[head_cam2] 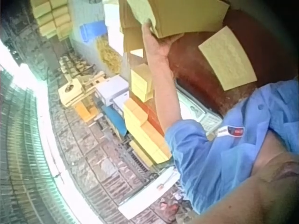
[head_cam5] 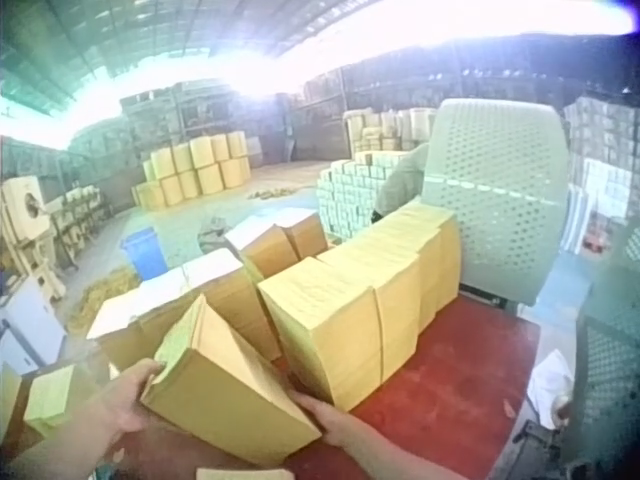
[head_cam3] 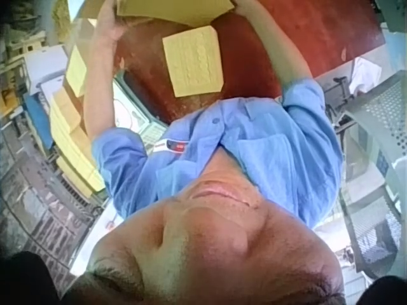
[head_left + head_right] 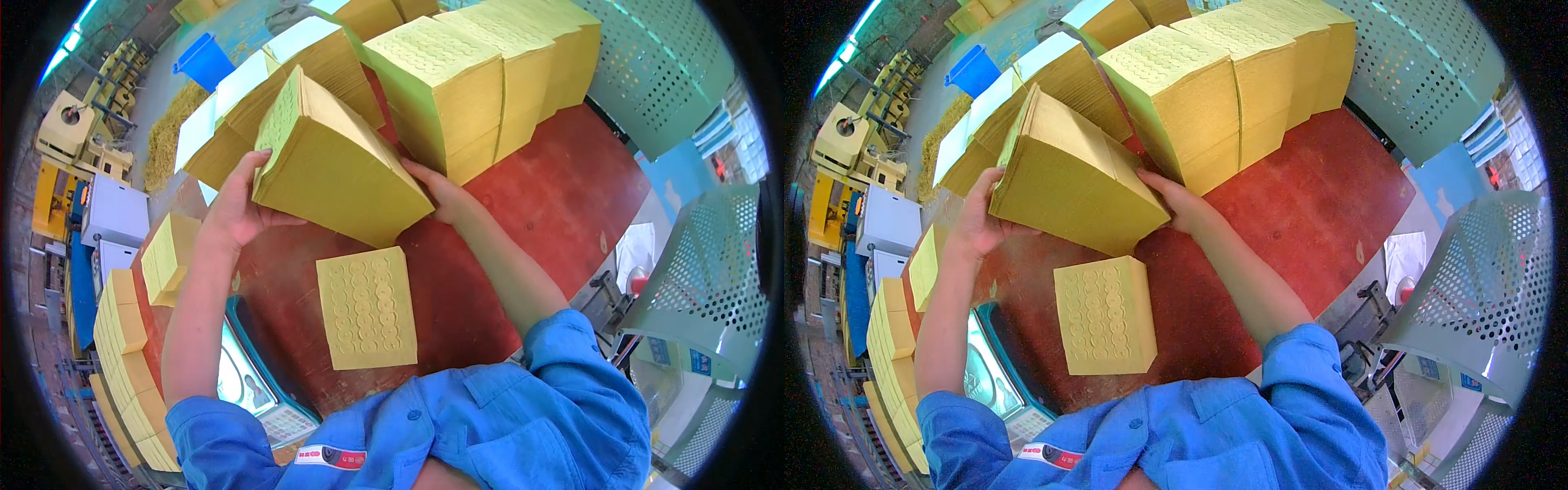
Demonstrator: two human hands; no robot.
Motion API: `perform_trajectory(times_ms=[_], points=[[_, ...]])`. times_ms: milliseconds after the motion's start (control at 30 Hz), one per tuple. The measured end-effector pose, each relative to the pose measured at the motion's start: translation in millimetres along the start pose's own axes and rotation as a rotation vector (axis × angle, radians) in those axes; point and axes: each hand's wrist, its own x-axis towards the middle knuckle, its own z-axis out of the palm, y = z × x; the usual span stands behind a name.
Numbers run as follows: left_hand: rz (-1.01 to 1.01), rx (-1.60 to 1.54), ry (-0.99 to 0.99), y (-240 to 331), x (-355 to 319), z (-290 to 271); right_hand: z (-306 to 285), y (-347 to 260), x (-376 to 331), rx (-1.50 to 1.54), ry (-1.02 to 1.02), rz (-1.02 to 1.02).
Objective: The person is weighing stacks of yellow paper blocks on a digital scale and organizing them.
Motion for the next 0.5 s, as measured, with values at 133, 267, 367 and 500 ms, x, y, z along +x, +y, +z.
perform_trajectory(times_ms=[133, 267, 367, 500], points=[[0.001, 0.001, -0.023, -7.1, 7.8, 6.3, -1.2, -2.5, -14.5, -0.053, 0.124, 0.060], [0.004, -0.015, 0.033, -10.3, 6.7, 14.3, -5.2, 15.2, -48.3, 0.120, 0.062, -0.065], [0.017, 0.013, 0.028, -18.8, -0.8, 29.8, -20.9, 34.7, -77.4, 0.203, 0.154, -0.008], [-0.005, 0.042, -0.054, -33.7, -15.5, 53.2, -4.3, 61.5, -118.4, 0.222, 0.219, -0.064]])
